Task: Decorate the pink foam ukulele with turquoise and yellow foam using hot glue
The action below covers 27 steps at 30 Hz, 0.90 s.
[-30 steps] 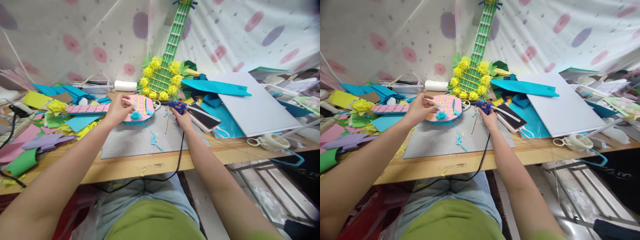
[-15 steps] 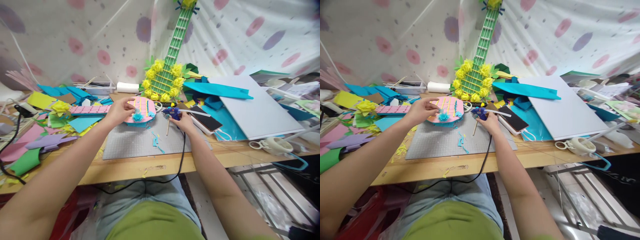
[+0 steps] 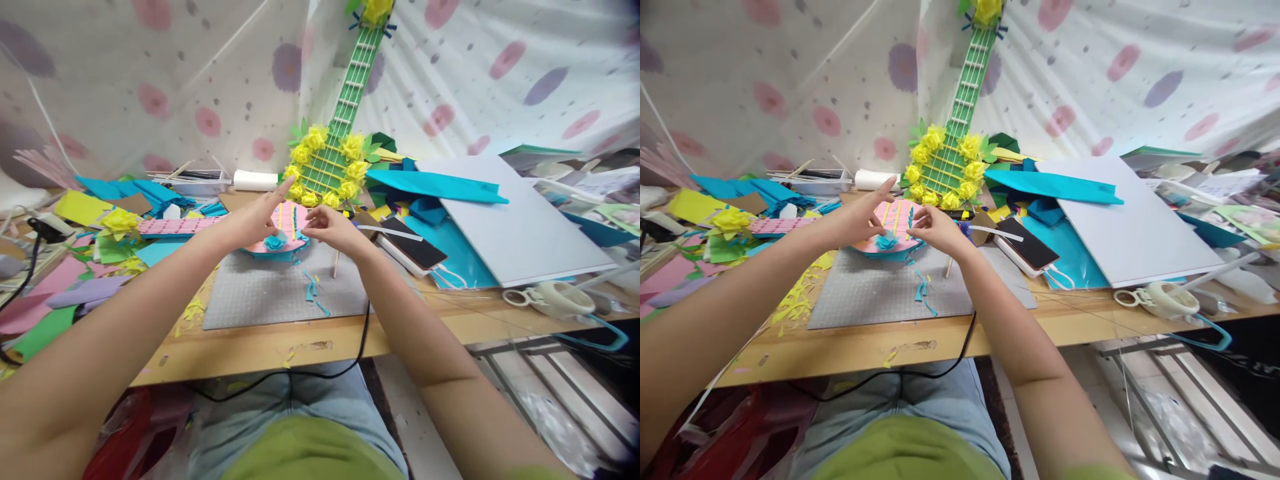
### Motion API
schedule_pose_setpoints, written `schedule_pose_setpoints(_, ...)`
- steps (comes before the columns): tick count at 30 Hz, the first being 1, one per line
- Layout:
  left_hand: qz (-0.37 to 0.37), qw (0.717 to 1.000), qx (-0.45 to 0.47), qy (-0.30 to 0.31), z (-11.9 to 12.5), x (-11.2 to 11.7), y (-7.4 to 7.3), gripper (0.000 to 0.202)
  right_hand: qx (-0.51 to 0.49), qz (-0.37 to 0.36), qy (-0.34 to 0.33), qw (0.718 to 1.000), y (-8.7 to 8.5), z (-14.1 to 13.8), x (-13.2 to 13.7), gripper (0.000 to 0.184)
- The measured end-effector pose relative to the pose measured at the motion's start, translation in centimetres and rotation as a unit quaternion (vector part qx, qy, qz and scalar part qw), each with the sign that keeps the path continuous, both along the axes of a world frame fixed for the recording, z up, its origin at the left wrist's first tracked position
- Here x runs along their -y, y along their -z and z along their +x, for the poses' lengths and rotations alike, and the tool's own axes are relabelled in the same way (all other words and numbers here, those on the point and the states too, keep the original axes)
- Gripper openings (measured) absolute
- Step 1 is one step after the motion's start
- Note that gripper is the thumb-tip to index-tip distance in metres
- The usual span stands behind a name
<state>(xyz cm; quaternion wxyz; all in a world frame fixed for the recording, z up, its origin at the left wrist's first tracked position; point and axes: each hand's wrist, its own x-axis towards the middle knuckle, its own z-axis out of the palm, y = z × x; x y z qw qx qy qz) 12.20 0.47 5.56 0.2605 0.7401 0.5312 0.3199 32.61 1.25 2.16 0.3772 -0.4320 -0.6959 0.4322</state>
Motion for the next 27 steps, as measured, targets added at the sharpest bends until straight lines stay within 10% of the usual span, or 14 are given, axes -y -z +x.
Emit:
schedule_pose_setpoints(7,0.021,0.997,-0.068,0.018,0.5,-1.1,0.3,0.081,0.032,-0.008,-0.077,0.996,-1.0,-3.4,-1.3,0.036)
schedule_pose_setpoints(14,0.045,0.984,-0.154,0.071,1.0,-2.0,0.3,0.082,0.209,0.087,-0.026,0.974,-2.0,-4.3,-1.6,0.019)
schedule_pose_setpoints(19,0.096,0.977,-0.178,0.068,0.4,-1.9,-0.3,0.069,0.146,0.08,0.02,0.986,-0.8,-3.5,-2.9,0.016)
schedule_pose_setpoints(27,0.091,0.991,-0.088,-0.05,0.5,-1.6,4.1,0.032,0.028,0.035,0.101,0.994,1.7,-2.3,-5.1,0.006)
